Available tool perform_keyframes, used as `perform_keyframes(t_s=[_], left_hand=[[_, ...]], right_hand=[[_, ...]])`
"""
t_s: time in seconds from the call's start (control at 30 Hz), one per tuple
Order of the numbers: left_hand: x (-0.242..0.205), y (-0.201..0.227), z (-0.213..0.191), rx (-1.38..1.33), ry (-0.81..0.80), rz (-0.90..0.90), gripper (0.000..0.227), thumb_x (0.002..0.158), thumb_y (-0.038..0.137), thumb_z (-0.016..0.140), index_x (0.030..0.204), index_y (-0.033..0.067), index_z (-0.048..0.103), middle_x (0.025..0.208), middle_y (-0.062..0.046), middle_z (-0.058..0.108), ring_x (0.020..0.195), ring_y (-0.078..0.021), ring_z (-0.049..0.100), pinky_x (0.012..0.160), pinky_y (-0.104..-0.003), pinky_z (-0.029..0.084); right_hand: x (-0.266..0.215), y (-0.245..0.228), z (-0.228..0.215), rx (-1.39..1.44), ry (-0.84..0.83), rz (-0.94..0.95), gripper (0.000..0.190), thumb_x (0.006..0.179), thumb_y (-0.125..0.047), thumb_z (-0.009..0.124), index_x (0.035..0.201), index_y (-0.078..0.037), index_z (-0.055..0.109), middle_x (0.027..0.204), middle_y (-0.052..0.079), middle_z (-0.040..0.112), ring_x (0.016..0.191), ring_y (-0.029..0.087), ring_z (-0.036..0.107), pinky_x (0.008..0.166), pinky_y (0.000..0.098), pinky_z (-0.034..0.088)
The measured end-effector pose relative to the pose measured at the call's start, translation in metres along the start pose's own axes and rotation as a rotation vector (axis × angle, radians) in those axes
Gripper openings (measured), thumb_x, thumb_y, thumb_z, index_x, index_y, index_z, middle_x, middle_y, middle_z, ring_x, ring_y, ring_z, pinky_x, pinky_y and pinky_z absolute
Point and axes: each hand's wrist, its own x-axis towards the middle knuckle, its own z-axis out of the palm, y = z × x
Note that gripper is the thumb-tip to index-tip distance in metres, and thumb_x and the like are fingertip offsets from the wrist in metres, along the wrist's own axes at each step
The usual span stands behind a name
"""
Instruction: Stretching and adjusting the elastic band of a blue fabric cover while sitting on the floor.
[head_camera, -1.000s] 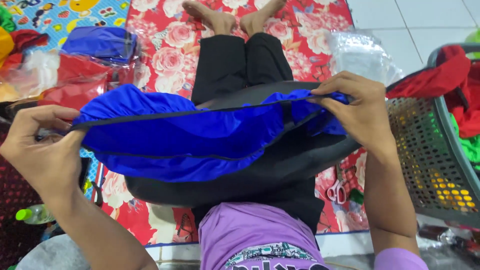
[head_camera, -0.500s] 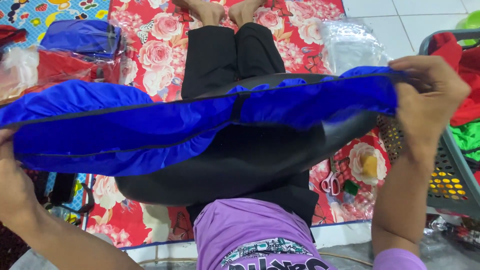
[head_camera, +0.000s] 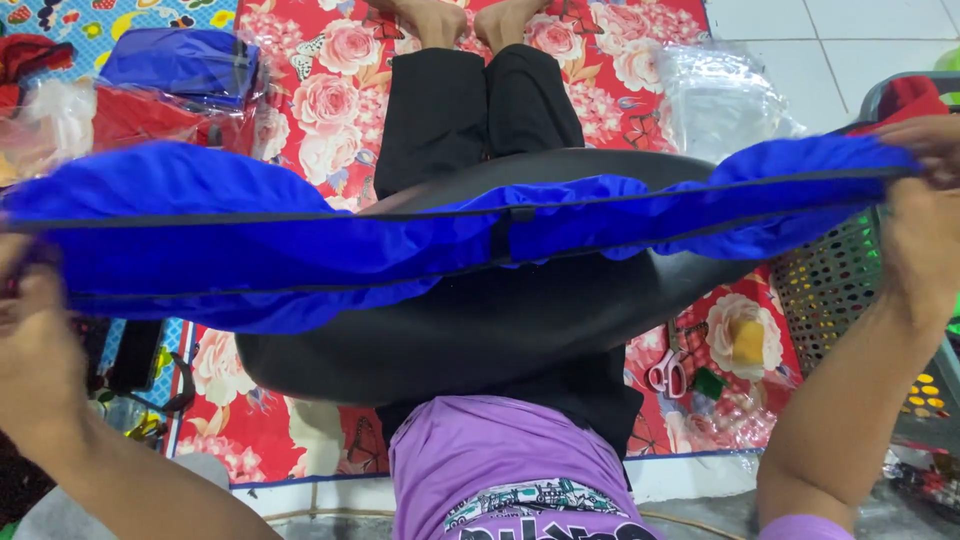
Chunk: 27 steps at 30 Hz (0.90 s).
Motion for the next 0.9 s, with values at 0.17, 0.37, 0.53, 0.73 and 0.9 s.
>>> perform_keyframes(t_s=[0.17,0.37,0.53,0.73,0.9], left_hand=[[-0.008,0.007,0.012,0.167,-0.358,0.089,0.03,0.098,-0.014,0.081,0.126,-0.0024,0.08,0.125,-0.02,0.075,0.114,-0.0294,0.069,0.109,-0.038,0.05],[-0.029,0.079,0.03,0.438,-0.369,0.093,0.024,0.103,0.0,0.073,0.117,0.0157,0.085,0.132,-0.012,0.076,0.12,-0.0299,0.068,0.103,-0.047,0.046],[-0.042,0.176,0.078,-0.057,-0.475,0.24,0.029,0.097,0.011,0.077,0.125,0.0178,0.073,0.135,-0.007,0.066,0.118,-0.0275,0.059,0.105,-0.043,0.044],[-0.056,0.199,0.165,-0.102,-0.493,0.436,0.024,0.097,0.022,0.077,0.121,0.0229,0.072,0.134,0.004,0.069,0.127,-0.0183,0.064,0.1,-0.046,0.031],[-0.053,0.19,0.203,-0.273,-0.304,0.356,0.012,0.1,0.013,0.074,0.11,0.0191,0.077,0.095,0.005,0.075,0.087,-0.0151,0.072,0.094,-0.036,0.045]], right_hand=[[-0.015,-0.017,0.036,-0.211,-0.247,0.073,0.045,0.086,0.017,0.059,0.123,-0.001,0.078,0.104,0.014,0.074,0.091,0.017,0.067,0.079,0.0294,0.052],[-0.059,-0.082,0.075,-0.394,-0.391,-0.264,0.083,0.059,0.004,0.065,0.141,-0.003,0.066,0.152,0.028,0.056,0.134,0.05,0.055,0.111,0.0569,0.041],[-0.103,-0.153,0.111,-0.332,-0.712,-0.322,0.086,0.073,-0.04,0.083,0.15,-0.027,0.048,0.174,0.015,0.024,0.161,0.043,0.021,0.116,0.0768,0.009],[-0.137,-0.179,0.177,-0.148,-0.379,-0.374,0.034,0.098,-0.019,0.077,0.13,-0.016,0.067,0.137,0.002,0.068,0.131,0.023,0.065,0.12,0.0519,0.015],[-0.13,-0.159,0.209,0.006,-0.078,-0.311,0.027,0.096,0.008,0.069,0.116,-0.01,0.076,0.11,0.004,0.077,0.105,0.025,0.074,0.108,0.0457,0.039]])
